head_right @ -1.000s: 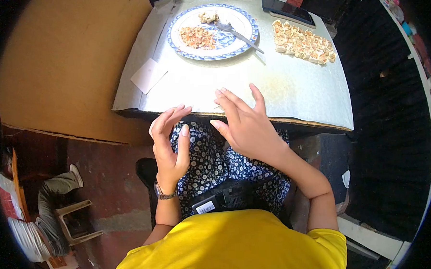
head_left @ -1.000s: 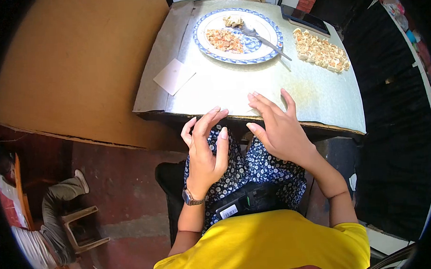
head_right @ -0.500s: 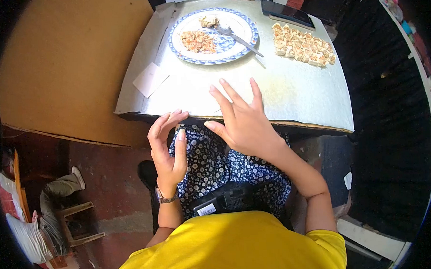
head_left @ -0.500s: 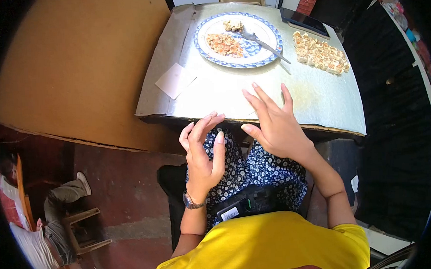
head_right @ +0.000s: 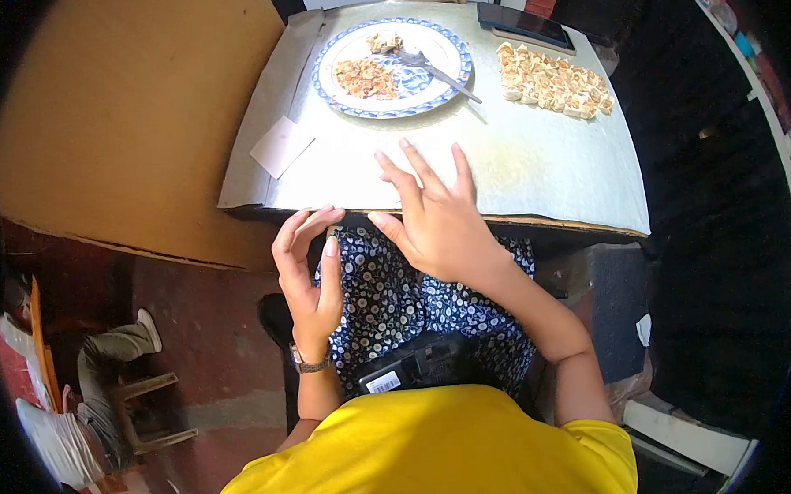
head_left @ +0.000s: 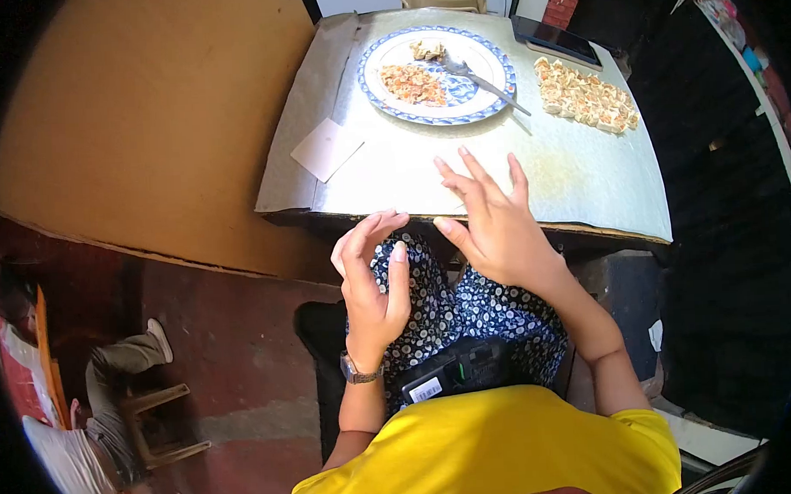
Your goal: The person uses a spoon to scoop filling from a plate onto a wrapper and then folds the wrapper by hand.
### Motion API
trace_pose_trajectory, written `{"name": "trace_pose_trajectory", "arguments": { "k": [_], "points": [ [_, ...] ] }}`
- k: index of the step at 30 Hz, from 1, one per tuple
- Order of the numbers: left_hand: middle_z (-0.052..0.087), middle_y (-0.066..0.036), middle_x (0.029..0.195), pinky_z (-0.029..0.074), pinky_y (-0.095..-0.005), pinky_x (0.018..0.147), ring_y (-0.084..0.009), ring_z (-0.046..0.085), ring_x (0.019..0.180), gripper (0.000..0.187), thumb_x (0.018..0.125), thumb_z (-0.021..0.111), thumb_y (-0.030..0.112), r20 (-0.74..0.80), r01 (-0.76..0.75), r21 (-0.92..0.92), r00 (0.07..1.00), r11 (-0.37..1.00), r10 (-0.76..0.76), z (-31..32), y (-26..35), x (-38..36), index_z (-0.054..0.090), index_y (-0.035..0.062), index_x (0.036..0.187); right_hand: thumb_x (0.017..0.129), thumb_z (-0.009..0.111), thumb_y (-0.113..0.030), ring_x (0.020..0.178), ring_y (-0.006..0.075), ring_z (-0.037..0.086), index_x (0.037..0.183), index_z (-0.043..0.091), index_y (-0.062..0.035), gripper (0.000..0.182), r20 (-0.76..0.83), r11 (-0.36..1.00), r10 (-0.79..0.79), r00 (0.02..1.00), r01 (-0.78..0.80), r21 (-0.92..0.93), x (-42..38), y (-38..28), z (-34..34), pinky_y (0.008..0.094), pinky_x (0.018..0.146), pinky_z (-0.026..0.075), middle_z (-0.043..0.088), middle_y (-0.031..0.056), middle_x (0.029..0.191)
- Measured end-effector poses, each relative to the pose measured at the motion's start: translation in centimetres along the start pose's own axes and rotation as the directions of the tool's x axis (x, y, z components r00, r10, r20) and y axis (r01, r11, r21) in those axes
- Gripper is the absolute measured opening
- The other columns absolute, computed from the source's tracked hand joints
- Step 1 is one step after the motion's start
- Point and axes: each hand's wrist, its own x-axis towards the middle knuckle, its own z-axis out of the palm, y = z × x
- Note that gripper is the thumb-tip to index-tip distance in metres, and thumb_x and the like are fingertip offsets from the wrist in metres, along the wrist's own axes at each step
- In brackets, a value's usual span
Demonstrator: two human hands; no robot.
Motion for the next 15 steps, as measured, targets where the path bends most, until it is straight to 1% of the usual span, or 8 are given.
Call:
{"name": "trace_pose_trajectory", "arguments": {
  "k": [2,5,8,9,10,11,13,15],
  "points": [
    [0.063,-0.022,0.122,0.041,-0.0413,0.106,-0.0278,0.060,0.117,0.044,0.094,0.052,-0.003,0.001,0.004,-0.012,1.000,1.000,-0.004,0.0,0.4,0.1,0.037,-0.0003,0.136,0.099,0.050,-0.039,0.142,0.0315,0.035,0.146,0.031,0.0017,0.065,0.016,0.999,-0.001,1.000,0.002,-0.040,-0.3,0.1,1.1,0.0644,0.114,0.008,0.056,0.0142,0.136],
    [0.063,-0.022,0.121,0.040,-0.0413,0.106,-0.0279,0.060,0.117,0.044,0.094,0.051,-0.003,-0.002,0.009,-0.010,1.000,1.000,-0.009,0.0,1.0,0.1,0.037,-0.0004,0.136,0.099,0.050,-0.037,0.143,0.0314,0.035,0.146,0.032,-0.0008,0.062,-0.013,0.999,0.024,1.000,-0.024,0.049,-0.3,0.3,1.0,0.0644,0.114,0.007,0.057,0.0133,0.135],
    [0.063,-0.022,0.121,0.040,-0.0414,0.107,-0.0278,0.060,0.118,0.044,0.094,0.051,-0.003,-0.017,0.008,0.038,1.000,0.999,-0.007,-0.6,1.3,0.3,0.037,-0.0003,0.136,0.099,0.049,-0.033,0.144,0.0311,0.033,0.145,0.034,-0.0026,0.057,-0.077,0.983,0.114,0.991,-0.101,0.150,0.0,1.1,0.0,0.0643,0.115,0.007,0.057,0.0128,0.135],
    [0.063,-0.022,0.121,0.040,-0.0415,0.107,-0.0276,0.059,0.118,0.044,0.094,0.051,-0.002,-0.032,0.008,0.040,0.999,0.999,-0.007,-0.8,1.2,0.2,0.037,-0.0003,0.135,0.099,0.049,-0.032,0.144,0.0310,0.032,0.145,0.034,-0.0029,0.057,-0.092,0.986,0.111,0.990,-0.098,0.136,-0.2,1.4,-0.2,0.0643,0.115,0.006,0.057,0.0126,0.135],
    [0.063,-0.021,0.121,0.039,-0.0410,0.107,-0.0265,0.059,0.118,0.043,0.095,0.052,-0.002,-0.069,0.020,-0.016,0.997,1.000,-0.022,-0.9,1.2,0.2,0.038,0.0004,0.135,0.099,0.049,-0.032,0.145,0.0308,0.031,0.145,0.034,-0.0032,0.057,-0.103,0.988,0.110,0.989,-0.097,0.122,-0.4,1.7,-0.4,0.0643,0.115,0.006,0.058,0.0125,0.135],
    [0.063,-0.020,0.122,0.038,-0.0401,0.107,-0.0254,0.059,0.118,0.043,0.095,0.052,-0.001,-0.069,0.030,0.024,0.997,0.999,-0.029,-1.3,0.9,0.1,0.039,0.0012,0.135,0.098,0.049,-0.031,0.145,0.0307,0.030,0.145,0.034,-0.0035,0.056,-0.115,0.989,0.113,0.987,-0.100,0.112,-0.6,1.8,-0.4,0.0644,0.115,0.006,0.058,0.0124,0.134],
    [0.063,-0.019,0.122,0.037,-0.0391,0.108,-0.0246,0.059,0.117,0.043,0.095,0.053,-0.001,-0.090,0.074,0.021,0.993,0.997,-0.072,-1.3,0.9,0.1,0.040,0.0016,0.135,0.098,0.050,-0.031,0.146,0.0296,0.029,0.145,0.035,-0.0036,0.057,-0.038,0.993,0.083,0.996,-0.080,0.082,-1.0,1.9,0.2,0.0649,0.114,0.006,0.056,0.0119,0.137],
    [0.063,-0.018,0.122,0.038,-0.0382,0.107,-0.0241,0.058,0.117,0.040,0.095,0.054,0.000,-0.074,0.080,0.096,0.995,0.992,-0.073,-1.1,1.1,0.4,0.043,0.0006,0.133,0.098,0.050,-0.032,0.146,0.0288,0.029,0.144,0.036,-0.0038,0.056,0.021,0.996,0.073,0.997,-0.074,0.046,-1.3,1.9,0.6,0.0653,0.114,0.007,0.055,0.0115,0.138]
  ]
}}
